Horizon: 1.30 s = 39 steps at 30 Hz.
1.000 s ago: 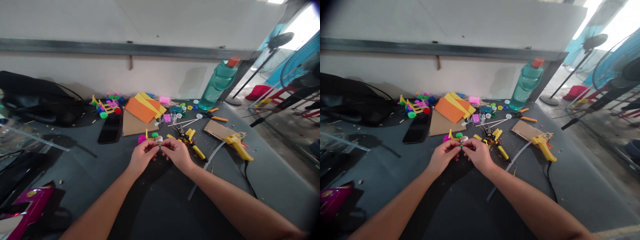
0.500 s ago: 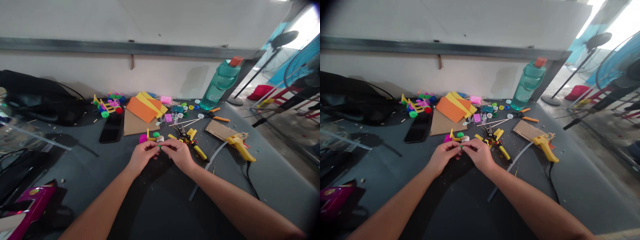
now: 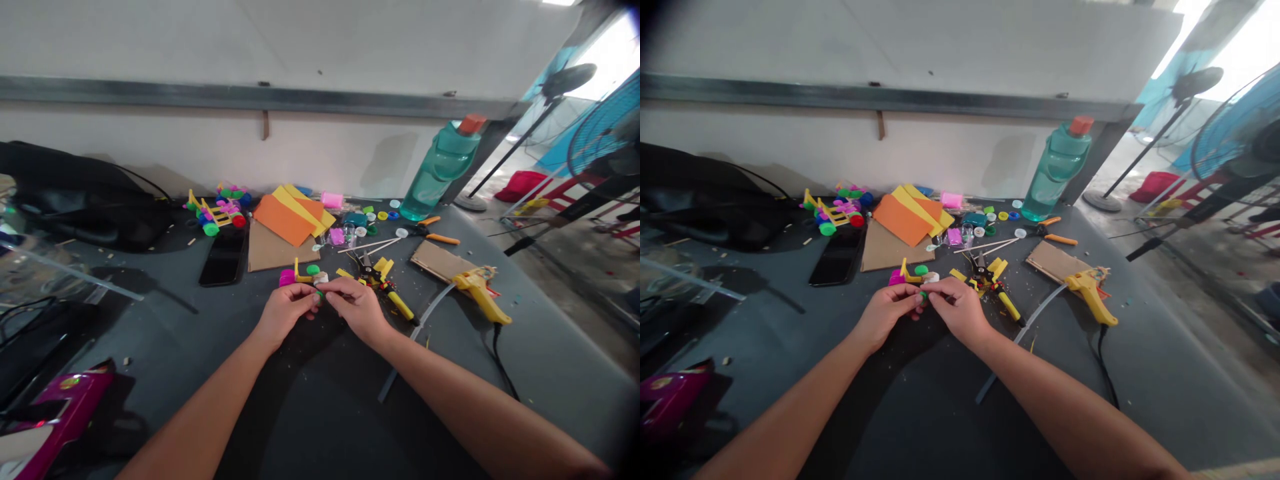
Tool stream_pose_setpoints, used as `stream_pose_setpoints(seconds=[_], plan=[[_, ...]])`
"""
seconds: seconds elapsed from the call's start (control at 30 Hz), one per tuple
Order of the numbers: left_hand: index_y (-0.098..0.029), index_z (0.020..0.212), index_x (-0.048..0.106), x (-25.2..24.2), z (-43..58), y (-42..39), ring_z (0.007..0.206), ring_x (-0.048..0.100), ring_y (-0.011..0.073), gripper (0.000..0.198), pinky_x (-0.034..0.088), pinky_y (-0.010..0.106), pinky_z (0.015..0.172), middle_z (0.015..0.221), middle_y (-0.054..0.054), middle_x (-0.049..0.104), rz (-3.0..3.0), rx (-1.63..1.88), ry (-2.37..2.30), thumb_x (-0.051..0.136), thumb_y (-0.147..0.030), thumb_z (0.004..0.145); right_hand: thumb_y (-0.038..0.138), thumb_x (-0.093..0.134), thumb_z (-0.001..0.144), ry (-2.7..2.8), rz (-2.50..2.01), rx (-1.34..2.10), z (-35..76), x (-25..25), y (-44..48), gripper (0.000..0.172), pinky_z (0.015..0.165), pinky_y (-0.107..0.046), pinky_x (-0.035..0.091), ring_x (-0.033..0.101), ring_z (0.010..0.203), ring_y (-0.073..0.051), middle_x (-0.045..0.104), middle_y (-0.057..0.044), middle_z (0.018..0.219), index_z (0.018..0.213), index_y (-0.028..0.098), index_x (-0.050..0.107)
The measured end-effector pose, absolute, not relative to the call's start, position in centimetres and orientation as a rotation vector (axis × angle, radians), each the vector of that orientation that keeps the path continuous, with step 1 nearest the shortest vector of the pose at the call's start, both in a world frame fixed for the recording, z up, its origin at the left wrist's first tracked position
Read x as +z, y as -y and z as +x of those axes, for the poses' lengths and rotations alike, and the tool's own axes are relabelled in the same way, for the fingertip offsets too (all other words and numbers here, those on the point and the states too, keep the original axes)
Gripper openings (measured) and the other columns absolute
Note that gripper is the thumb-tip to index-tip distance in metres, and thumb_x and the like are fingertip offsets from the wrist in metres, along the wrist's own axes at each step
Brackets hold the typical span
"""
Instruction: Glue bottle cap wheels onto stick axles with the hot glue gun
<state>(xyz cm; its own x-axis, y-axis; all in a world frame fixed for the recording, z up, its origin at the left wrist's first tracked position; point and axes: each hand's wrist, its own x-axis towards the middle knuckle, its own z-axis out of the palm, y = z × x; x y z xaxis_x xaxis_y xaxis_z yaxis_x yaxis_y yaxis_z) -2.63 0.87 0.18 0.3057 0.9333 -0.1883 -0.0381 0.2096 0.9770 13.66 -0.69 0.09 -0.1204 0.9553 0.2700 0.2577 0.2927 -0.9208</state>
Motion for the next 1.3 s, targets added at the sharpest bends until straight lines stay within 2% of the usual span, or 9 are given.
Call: stream_pose_setpoints(seconds=[0.13,0.27,0.37,0.47,0.73,0.93,1.1,1.3], plan=[[-0.013,0.078,0.066,0.17,-2.65,-0.89,0.06,0.056,0.0111,0.019,0.048,0.024,0.056,0.064,0.001,0.061,1.146,0.869,-1.025,0.069,-0.029,0.068,0.015,0.052,0.08,1.634,-1.12,0.905,13.73,0.14,0.68,0.025,0.068,-0.028,0.047,0.06,0.077,-0.016,0.065,-0.003,0.084,0.091,0.026,0.072],[-0.013,0.076,0.066,0.15,-2.68,-0.93,0.061,0.056,0.0115,0.021,0.048,0.024,0.056,0.065,0.001,0.06,1.146,0.874,-1.019,0.069,-0.032,0.069,0.021,0.052,0.081,1.574,-1.172,0.993,13.68,0.09,0.72,0.026,0.054,-0.025,0.045,0.056,0.062,-0.012,0.065,-0.004,0.088,0.101,0.024,0.068],[-0.013,0.077,0.066,0.18,-2.71,-0.93,0.062,0.056,0.0115,0.022,0.048,0.024,0.057,0.066,0.001,0.06,1.163,0.863,-1.024,0.069,-0.033,0.069,0.027,0.057,0.078,1.486,-1.229,1.114,13.47,0.09,0.66,0.021,0.045,-0.022,0.04,0.05,0.049,-0.008,0.065,-0.003,0.079,0.094,0.019,0.068],[-0.013,0.079,0.066,0.22,-2.7,-0.91,0.062,0.056,0.0119,0.023,0.048,0.024,0.058,0.067,0.001,0.061,1.165,0.849,-1.039,0.069,-0.033,0.069,0.029,0.063,0.072,1.378,-1.248,1.209,13.25,0.0,0.5,0.017,0.041,-0.02,0.038,0.047,0.045,-0.007,0.063,0.0,0.067,0.084,0.017,0.067],[-0.012,0.083,0.065,0.22,-2.66,-0.98,0.059,0.056,0.0105,0.024,0.048,0.024,0.057,0.068,0.001,0.063,1.1,0.877,-1.039,0.071,-0.03,0.068,0.027,0.065,0.071,1.267,-1.228,1.203,13.32,-0.19,0.34,0.013,0.04,-0.019,0.038,0.046,0.043,-0.007,0.057,0.003,0.059,0.08,0.017,0.065],[-0.012,0.076,0.064,0.15,-2.62,-0.92,0.056,0.055,0.0097,0.019,0.047,0.023,0.055,0.064,0.0,0.062,1.121,0.892,-1.051,0.069,-0.03,0.069,0.024,0.065,0.068,1.241,-1.162,1.263,13.11,-0.12,0.36,0.022,0.041,-0.018,0.041,0.051,0.053,-0.009,0.059,0.0,0.069,0.089,0.017,0.062],[-0.013,0.076,0.064,0.11,-2.61,-0.88,0.056,0.055,0.0097,0.018,0.047,0.023,0.055,0.063,0.0,0.062,1.135,0.877,-1.054,0.068,-0.029,0.07,0.022,0.063,0.069,1.241,-1.177,1.256,13.07,-0.13,0.39,0.021,0.04,-0.018,0.041,0.049,0.051,-0.008,0.057,0.001,0.067,0.089,0.017,0.06],[-0.013,0.075,0.064,-0.02,-2.69,-0.89,0.056,0.055,0.0099,0.021,0.047,0.023,0.055,0.064,0.0,0.062,1.147,0.879,-1.026,0.068,-0.033,0.07,0.03,0.063,0.071,1.304,-1.219,1.285,13.13,0.03,0.44,0.018,0.04,-0.019,0.039,0.047,0.047,-0.008,0.058,0.001,0.064,0.083,0.017,0.062]])
